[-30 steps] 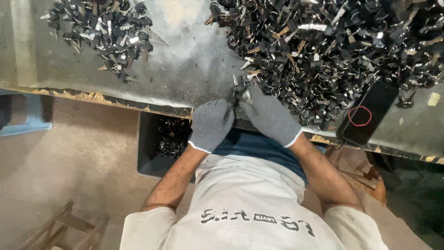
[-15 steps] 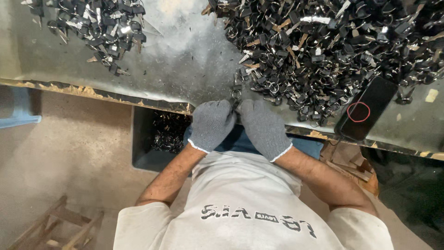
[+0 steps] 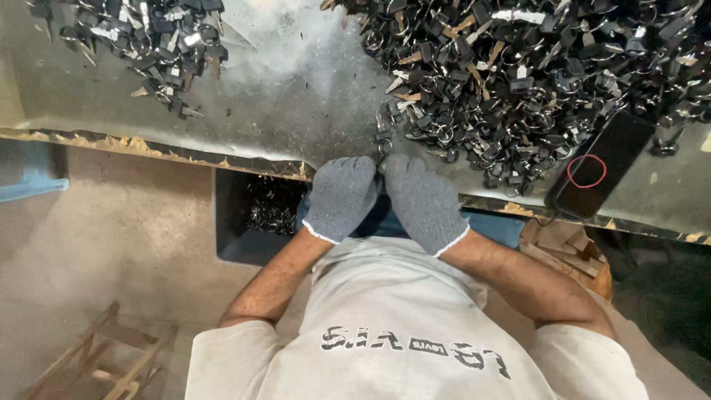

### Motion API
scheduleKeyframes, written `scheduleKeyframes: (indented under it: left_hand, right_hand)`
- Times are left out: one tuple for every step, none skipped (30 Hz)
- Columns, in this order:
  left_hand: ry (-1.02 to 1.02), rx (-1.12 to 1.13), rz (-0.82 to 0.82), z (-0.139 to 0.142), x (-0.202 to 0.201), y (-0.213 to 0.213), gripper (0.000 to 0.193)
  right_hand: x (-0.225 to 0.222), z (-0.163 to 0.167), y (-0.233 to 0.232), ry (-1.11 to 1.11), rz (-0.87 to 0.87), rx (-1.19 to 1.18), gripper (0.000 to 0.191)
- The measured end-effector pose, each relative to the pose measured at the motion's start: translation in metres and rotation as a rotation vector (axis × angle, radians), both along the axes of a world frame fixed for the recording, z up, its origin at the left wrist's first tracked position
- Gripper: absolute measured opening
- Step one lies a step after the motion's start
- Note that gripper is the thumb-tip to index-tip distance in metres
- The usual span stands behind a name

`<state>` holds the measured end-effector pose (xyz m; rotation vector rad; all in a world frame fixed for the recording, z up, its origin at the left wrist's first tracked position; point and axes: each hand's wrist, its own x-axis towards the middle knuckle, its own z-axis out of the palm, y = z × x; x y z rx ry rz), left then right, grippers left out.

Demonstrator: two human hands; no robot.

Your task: The person wearing gloves picks small black metal parts one at a time from a large pile on the workbench, briefly handles each part, and drops it into a bin below the bench. The person continues sorting through the pile throughout the episode.

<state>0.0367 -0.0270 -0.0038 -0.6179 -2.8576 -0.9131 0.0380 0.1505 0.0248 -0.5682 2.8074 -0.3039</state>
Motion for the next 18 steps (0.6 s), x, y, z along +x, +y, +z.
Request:
scheduleKeyframes:
  left_hand:
    - [0.012, -0.014, 0.003, 0.000, 0.000, 0.000, 0.018]
    - [0.018, -0.026, 0.011, 0.000, 0.001, 0.001, 0.017]
    - [0.017, -0.023, 0.017, 0.001, 0.001, 0.001, 0.016]
    - [0.025, -0.023, 0.023, 0.003, 0.001, 0.001, 0.016]
    - [0.037, -0.021, 0.024, 0.004, 0.000, 0.000, 0.015]
    - [0.048, -0.006, 0.030, 0.007, -0.001, 0.000, 0.015]
    - [0.056, 0.013, 0.040, 0.009, -0.001, -0.001, 0.015]
    - [0.062, 0.030, 0.052, 0.011, -0.002, -0.001, 0.015]
    - [0.070, 0.050, 0.055, 0.013, -0.001, -0.001, 0.014]
    - [0.082, 0.071, 0.055, 0.015, -0.001, -0.001, 0.013]
    - [0.094, 0.093, 0.061, 0.016, -0.002, 0.000, 0.012]
    - [0.092, 0.095, 0.081, 0.016, -0.001, 0.000, 0.014]
    - [0.081, 0.096, 0.104, 0.016, -0.001, 0.001, 0.016]
    - [0.064, 0.095, 0.119, 0.016, 0.000, 0.001, 0.019]
    - [0.052, 0.085, 0.115, 0.015, 0.001, 0.002, 0.018]
    - [0.047, 0.076, 0.110, 0.014, 0.001, 0.002, 0.018]
    - [0.045, 0.066, 0.103, 0.012, 0.001, 0.001, 0.018]
    - [0.067, 0.069, 0.088, 0.010, 0.001, 0.001, 0.016]
  right_hand:
    - [-0.001, 0.000, -0.001, -0.028, -0.009, -0.084, 0.018]
    - [-0.004, 0.000, 0.000, -0.061, -0.013, -0.167, 0.021]
    - [-0.009, 0.000, 0.002, -0.096, -0.012, -0.250, 0.024]
    - [-0.015, 0.001, 0.004, -0.064, 0.037, -0.333, 0.032]
    - [-0.022, 0.002, 0.008, -0.027, 0.083, -0.414, 0.040]
    - [-0.028, 0.004, 0.011, 0.009, 0.127, -0.494, 0.048]
    - [-0.033, 0.007, 0.014, -0.095, 0.102, -0.493, 0.043]
    - [-0.036, 0.010, 0.016, -0.201, 0.080, -0.492, 0.039]
    - [-0.037, 0.013, 0.016, -0.302, 0.050, -0.491, 0.035]
    - [-0.035, 0.017, 0.016, -0.308, -0.053, -0.366, 0.036]
    - [-0.032, 0.020, 0.016, -0.314, -0.149, -0.239, 0.036]
    - [-0.029, 0.022, 0.015, -0.324, -0.234, -0.107, 0.036]
    - [-0.026, 0.023, 0.015, -0.200, -0.159, -0.084, 0.034]
    - [-0.022, 0.022, 0.014, -0.084, -0.090, -0.065, 0.031]
    - [-0.019, 0.020, 0.013, 0.035, -0.029, -0.047, 0.029]
    - [-0.016, 0.017, 0.013, 0.080, 0.003, -0.012, 0.024]
    - [-0.014, 0.013, 0.013, 0.127, 0.034, 0.024, 0.020]
    - [-0.011, 0.008, 0.012, 0.172, 0.060, 0.061, 0.016]
